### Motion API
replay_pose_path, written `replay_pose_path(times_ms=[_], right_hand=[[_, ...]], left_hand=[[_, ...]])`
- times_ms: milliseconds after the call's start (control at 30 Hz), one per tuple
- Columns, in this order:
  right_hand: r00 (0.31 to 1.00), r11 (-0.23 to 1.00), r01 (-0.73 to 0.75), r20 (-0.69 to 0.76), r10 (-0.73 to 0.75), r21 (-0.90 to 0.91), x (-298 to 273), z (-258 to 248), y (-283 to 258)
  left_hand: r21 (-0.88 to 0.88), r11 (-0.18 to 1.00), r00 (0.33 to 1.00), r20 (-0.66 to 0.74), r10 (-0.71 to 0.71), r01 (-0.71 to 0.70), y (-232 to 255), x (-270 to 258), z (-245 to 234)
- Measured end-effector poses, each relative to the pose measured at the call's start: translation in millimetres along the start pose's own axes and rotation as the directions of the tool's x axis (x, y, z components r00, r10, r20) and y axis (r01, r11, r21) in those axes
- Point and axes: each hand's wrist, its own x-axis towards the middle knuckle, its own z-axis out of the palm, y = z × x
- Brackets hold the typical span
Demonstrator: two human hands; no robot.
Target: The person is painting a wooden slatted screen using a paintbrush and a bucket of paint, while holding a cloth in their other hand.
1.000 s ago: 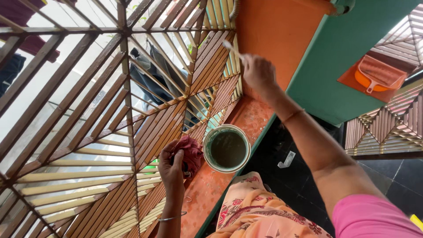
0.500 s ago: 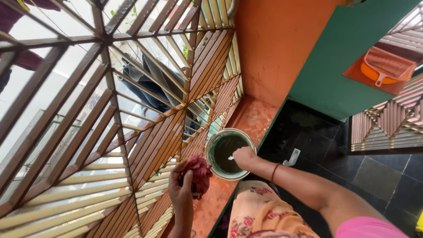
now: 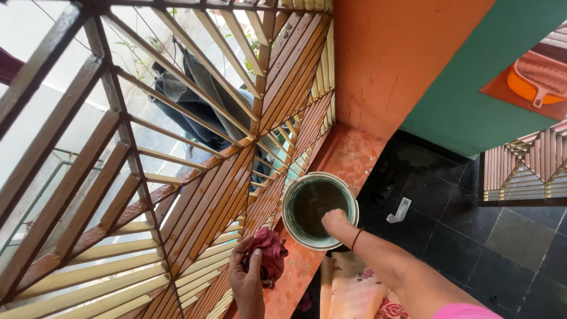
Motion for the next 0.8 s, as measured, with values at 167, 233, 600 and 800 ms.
replay_pose_path(times_ms=[167, 233, 600, 800], right_hand=[[0.923, 0.983, 0.137, -0.375, -0.083, 0.119, -46, -29, -1], [0.873, 0.974, 0.200, -0.470, -0.127, 0.108, -94, -83, 15], [0.453, 0.984, -0.146, -0.891, -0.029, -0.106, -211, -397, 130], [0.403, 0.964, -0.178, -0.908, -0.111, -0.197, -166, -459, 158]], left_hand=[[0.043, 0.999, 0.999, 0.040, 0.031, -0.033, 0, 2, 7], [0.009, 0.997, 0.994, 0.077, 0.081, -0.082, 13, 4, 17], [-0.040, 0.972, 0.950, 0.207, 0.234, -0.231, 76, 0, 51], [0.003, 0.998, 0.988, 0.146, 0.057, -0.059, 89, -8, 49]])
